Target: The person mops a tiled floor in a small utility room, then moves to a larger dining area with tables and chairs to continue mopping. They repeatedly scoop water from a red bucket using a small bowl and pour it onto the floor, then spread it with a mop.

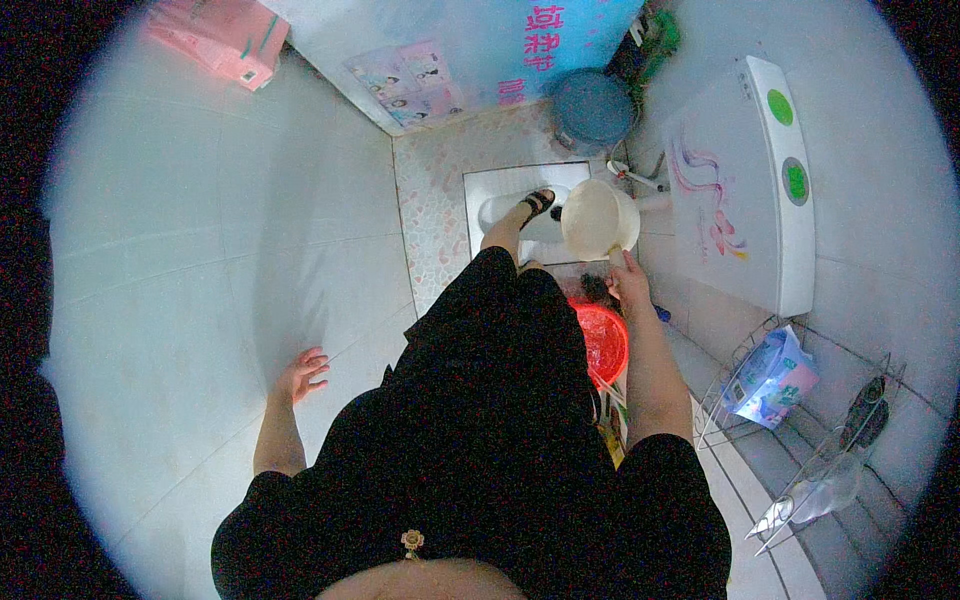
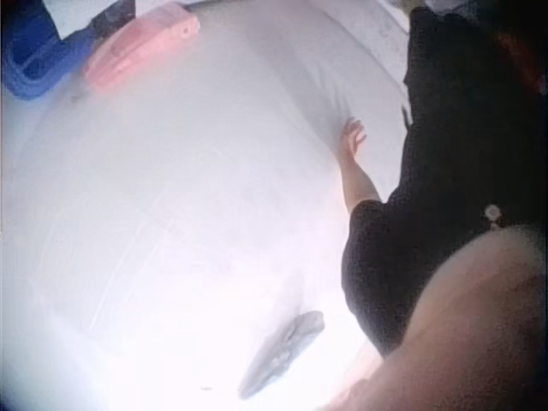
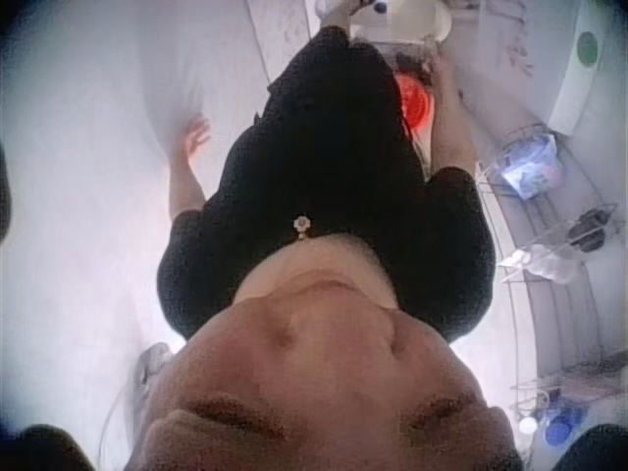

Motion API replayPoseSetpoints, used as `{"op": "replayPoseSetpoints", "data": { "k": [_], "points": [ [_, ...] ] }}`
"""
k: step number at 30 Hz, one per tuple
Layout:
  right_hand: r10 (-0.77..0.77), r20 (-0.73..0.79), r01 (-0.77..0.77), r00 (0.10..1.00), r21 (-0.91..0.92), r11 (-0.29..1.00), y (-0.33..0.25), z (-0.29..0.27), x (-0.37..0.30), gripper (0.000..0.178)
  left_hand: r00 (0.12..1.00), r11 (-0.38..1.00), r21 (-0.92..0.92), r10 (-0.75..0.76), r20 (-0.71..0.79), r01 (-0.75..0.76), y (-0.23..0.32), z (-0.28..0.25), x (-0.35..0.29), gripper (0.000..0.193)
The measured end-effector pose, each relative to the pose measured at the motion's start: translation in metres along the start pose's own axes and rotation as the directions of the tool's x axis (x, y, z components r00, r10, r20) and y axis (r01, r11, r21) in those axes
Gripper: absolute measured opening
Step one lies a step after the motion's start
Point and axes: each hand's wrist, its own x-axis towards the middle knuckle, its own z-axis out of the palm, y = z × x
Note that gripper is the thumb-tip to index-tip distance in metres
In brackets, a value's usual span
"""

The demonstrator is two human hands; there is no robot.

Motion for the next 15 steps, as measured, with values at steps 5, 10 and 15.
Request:
{"op": "replayPoseSetpoints", "data": {
  "k": [5,10,15],
  "points": [
    [0.019,-0.025,-0.023,1.0,-0.156,0.987,-0.009,0.016,-0.008,0.064,0.999,1.0,-0.017,-0.005,0.042,0.005,0.002,0.0,-0.004,0.054],
    [-0.037,0.042,0.053,0.998,-0.496,0.866,0.001,0.022,-0.022,0.062,0.999,0.998,-0.041,-0.046,0.026,0.047,0.002,-0.001,-0.006,0.053],
    [-0.323,0.292,0.405,0.9,-0.833,0.376,0.063,0.023,-0.02,0.06,0.998,0.985,0.161,-0.059,0.004,0.058,0.001,0.002,-0.007,0.049]
  ]
}}
